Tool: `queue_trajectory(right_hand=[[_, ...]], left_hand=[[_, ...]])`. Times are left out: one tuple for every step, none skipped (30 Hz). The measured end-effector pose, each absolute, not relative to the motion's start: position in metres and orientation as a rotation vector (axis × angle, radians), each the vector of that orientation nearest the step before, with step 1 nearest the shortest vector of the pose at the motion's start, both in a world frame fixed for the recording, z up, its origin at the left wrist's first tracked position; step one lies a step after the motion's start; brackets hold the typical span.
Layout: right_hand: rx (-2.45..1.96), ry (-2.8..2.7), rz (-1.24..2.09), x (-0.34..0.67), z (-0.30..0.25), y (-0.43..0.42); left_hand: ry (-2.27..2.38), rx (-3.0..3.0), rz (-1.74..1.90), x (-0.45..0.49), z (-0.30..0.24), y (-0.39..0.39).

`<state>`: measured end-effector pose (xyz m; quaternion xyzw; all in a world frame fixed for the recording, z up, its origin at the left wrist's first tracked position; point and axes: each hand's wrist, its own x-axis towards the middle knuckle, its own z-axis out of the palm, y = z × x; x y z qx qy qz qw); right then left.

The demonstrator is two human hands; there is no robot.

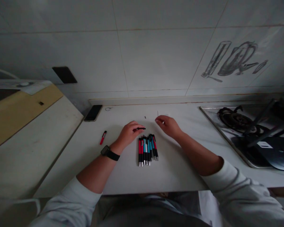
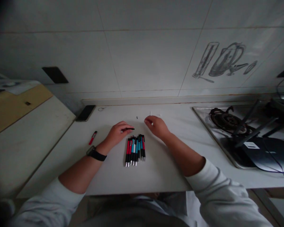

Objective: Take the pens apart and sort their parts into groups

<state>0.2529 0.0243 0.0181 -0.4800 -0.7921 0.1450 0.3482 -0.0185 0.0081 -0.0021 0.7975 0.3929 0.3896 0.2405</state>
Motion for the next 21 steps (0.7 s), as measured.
queue_trajectory(right_hand=[[-1.189, -2.133, 0.409, 0.242, 0.021, 0.015], [-1.154, -2.161, 0.428, 0.233, 0.022, 0.007], [-1.141, -2.171, 0.457, 0.226, 0.023, 0.001], [-1.134, -2.171, 0.489, 0.220, 0.023, -0.003], [-1.133, -2.162, 0.526, 0.217, 0.021, -0.006], [-1.133, -2.154, 0.571, 0.215, 0.020, -0.006], [-1.133, -2.144, 0.620, 0.214, 0.017, -0.006], [-1.134, -2.131, 0.669, 0.214, 0.014, -0.005], [-1.137, -2.112, 0.710, 0.215, 0.011, -0.003], [-1.143, -2.086, 0.742, 0.215, 0.008, -0.001], [-1.152, -2.056, 0.763, 0.216, 0.005, 0.000], [-1.164, -2.023, 0.775, 0.216, 0.003, 0.002], [-1.180, -1.986, 0.781, 0.217, 0.000, 0.003], [-1.197, -1.950, 0.788, 0.217, -0.002, 0.005], [-1.211, -1.918, 0.797, 0.217, -0.004, 0.006], [-1.220, -1.892, 0.808, 0.217, -0.006, 0.007], [-1.221, -1.875, 0.819, 0.217, -0.007, 0.008], [-1.215, -1.868, 0.828, 0.217, -0.008, 0.009], [-1.203, -1.874, 0.836, 0.216, -0.010, 0.010], [-1.192, -1.887, 0.840, 0.215, -0.010, 0.011], [-1.187, -1.901, 0.843, 0.214, -0.011, 0.012]], left_hand=[[1.069, 2.200, 1.077, -0.015, 0.001, 0.006], [1.069, 2.211, 1.087, -0.012, 0.003, 0.003], [1.072, 2.221, 1.090, -0.009, 0.006, 0.001], [1.077, 2.232, 1.085, -0.005, 0.009, 0.000], [1.086, 2.242, 1.071, -0.001, 0.012, -0.002], [1.099, 2.247, 1.055, 0.002, 0.014, -0.003], [1.117, 2.246, 1.042, 0.005, 0.017, -0.004], [1.134, 2.242, 1.033, 0.007, 0.018, -0.005], [1.145, 2.233, 1.030, 0.009, 0.019, -0.005], [1.152, 2.221, 1.033, 0.010, 0.020, -0.006], [1.155, 2.206, 1.040, 0.010, 0.019, -0.006], [1.159, 2.186, 1.054, 0.010, 0.017, -0.006], [1.165, 2.160, 1.074, 0.009, 0.015, -0.005], [1.173, 2.131, 1.097, 0.007, 0.012, -0.003], [1.181, 2.100, 1.118, 0.006, 0.009, -0.002], [1.184, 2.071, 1.133, 0.004, 0.007, 0.000], [1.184, 2.044, 1.139, 0.002, 0.004, 0.002], [1.180, 2.020, 1.139, 0.000, 0.002, 0.004], [1.178, 1.996, 1.136, -0.002, 0.000, 0.006], [1.180, 1.973, 1.131, -0.004, -0.002, 0.007], [1.184, 1.948, 1.124, -0.005, -0.003, 0.008]])
